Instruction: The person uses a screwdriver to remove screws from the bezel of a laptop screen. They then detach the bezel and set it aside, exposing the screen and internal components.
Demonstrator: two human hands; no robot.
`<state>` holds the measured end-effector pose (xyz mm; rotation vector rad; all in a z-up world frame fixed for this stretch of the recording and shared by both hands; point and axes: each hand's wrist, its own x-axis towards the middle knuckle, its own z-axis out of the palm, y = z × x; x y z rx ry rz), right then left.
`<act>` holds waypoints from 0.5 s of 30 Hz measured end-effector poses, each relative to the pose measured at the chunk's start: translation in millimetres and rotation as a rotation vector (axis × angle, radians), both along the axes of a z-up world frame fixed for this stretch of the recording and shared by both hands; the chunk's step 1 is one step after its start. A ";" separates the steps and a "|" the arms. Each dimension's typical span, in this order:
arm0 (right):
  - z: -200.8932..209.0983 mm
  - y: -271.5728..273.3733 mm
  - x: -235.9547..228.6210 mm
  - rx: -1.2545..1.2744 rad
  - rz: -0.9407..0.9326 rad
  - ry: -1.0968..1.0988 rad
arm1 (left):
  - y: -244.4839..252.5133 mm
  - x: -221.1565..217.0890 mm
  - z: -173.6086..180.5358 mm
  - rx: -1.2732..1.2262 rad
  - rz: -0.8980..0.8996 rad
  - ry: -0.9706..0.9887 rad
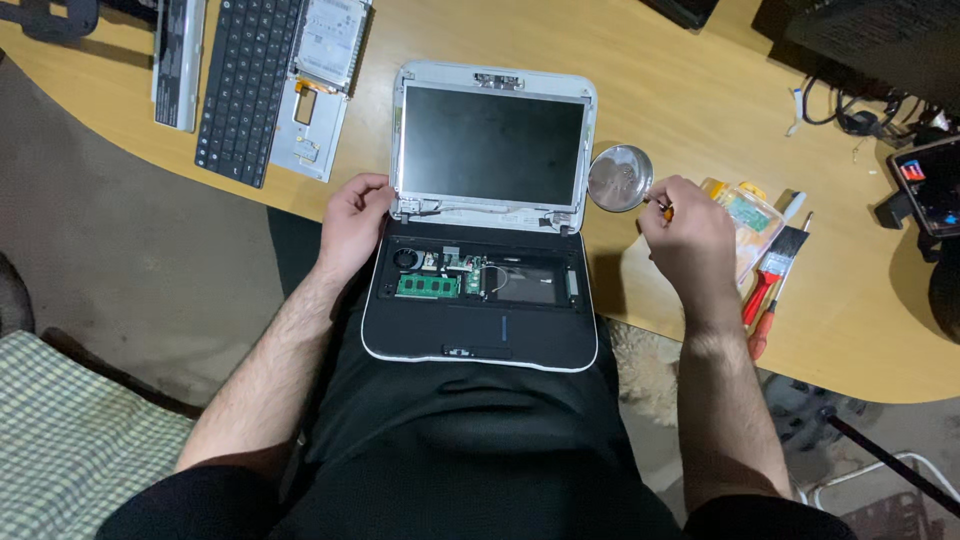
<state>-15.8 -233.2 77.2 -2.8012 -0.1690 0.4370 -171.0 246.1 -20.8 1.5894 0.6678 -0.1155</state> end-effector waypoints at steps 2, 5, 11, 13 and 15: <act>-7.2 -1.6 0.1 -0.058 0.035 -0.021 | 1.4 0.0 -8.1 0.026 -0.003 -0.012; -19.8 -3.2 1.9 -0.170 0.093 -0.068 | 1.4 -0.7 -9.6 0.047 -0.004 -0.028; -2.2 14.4 -0.8 -0.204 0.086 -0.066 | -2.9 1.7 10.4 0.028 -0.006 -0.032; 13.8 19.7 -2.4 -0.172 0.078 -0.041 | -1.8 1.8 9.7 0.024 -0.007 -0.034; 22.1 15.9 -6.6 0.053 0.060 -0.017 | -0.6 0.6 3.0 0.024 -0.014 -0.034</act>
